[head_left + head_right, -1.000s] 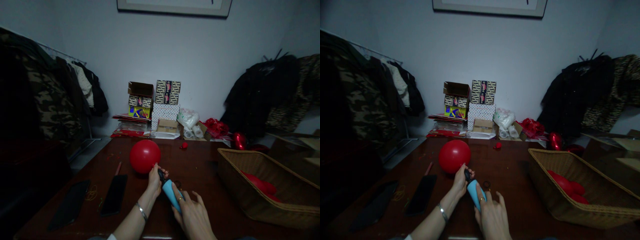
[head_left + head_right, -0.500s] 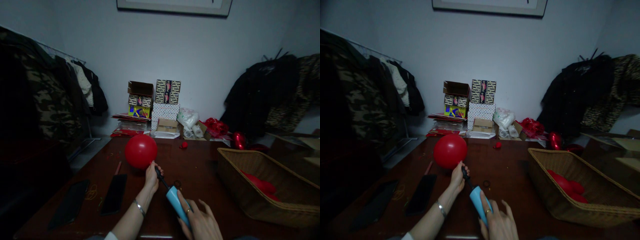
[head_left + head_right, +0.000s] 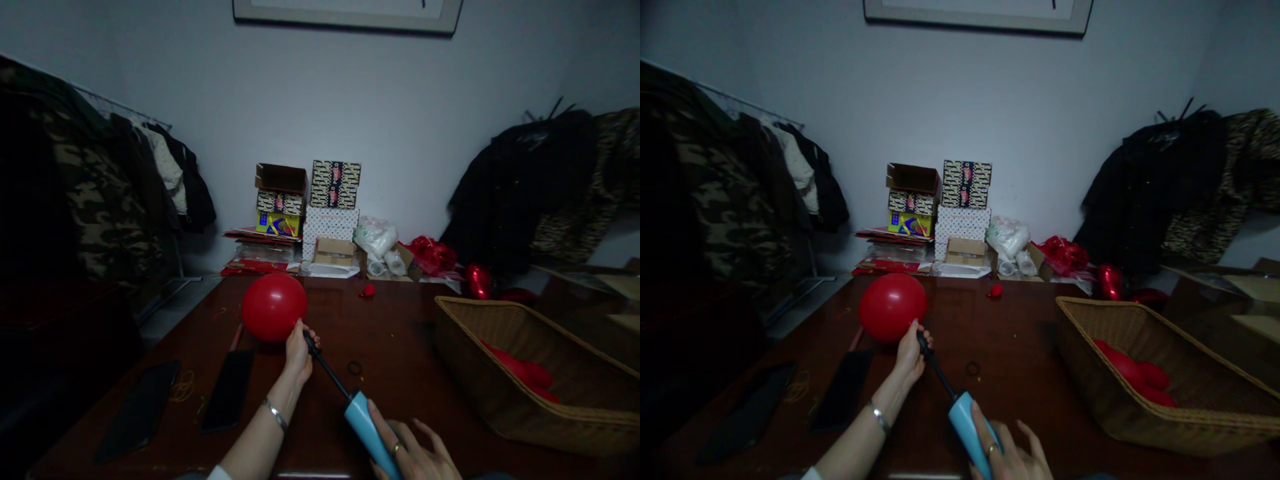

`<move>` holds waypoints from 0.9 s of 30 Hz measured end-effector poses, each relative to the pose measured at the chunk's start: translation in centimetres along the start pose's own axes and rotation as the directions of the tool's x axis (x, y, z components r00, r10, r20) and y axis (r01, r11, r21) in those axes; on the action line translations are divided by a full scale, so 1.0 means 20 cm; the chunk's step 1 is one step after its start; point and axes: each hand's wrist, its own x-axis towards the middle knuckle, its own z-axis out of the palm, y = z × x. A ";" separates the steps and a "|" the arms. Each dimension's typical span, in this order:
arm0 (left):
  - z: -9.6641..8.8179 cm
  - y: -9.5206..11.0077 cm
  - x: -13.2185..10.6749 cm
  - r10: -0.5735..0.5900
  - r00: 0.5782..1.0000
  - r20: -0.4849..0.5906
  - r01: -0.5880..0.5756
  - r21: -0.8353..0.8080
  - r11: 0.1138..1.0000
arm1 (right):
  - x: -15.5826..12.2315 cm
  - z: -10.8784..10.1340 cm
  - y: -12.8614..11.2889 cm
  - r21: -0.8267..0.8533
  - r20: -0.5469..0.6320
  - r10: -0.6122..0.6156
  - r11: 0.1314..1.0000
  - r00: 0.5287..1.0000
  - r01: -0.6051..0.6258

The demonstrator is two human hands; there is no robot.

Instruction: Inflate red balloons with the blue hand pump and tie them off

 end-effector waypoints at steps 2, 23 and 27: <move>0.00 -0.01 -0.01 0.010 1.000 0.005 -0.010 0.006 1.000 | 0.02 0.00 -0.01 0.008 0.004 0.013 1.000 1.000 -0.013; 0.02 -0.10 -0.04 -0.074 0.997 0.001 0.074 0.059 0.995 | 0.32 0.03 -0.20 0.137 0.188 0.256 0.949 0.948 -0.283; 0.02 -0.09 -0.04 -0.062 0.998 0.009 0.061 0.082 0.995 | 0.27 0.05 -0.19 0.124 0.135 0.237 0.959 0.962 -0.253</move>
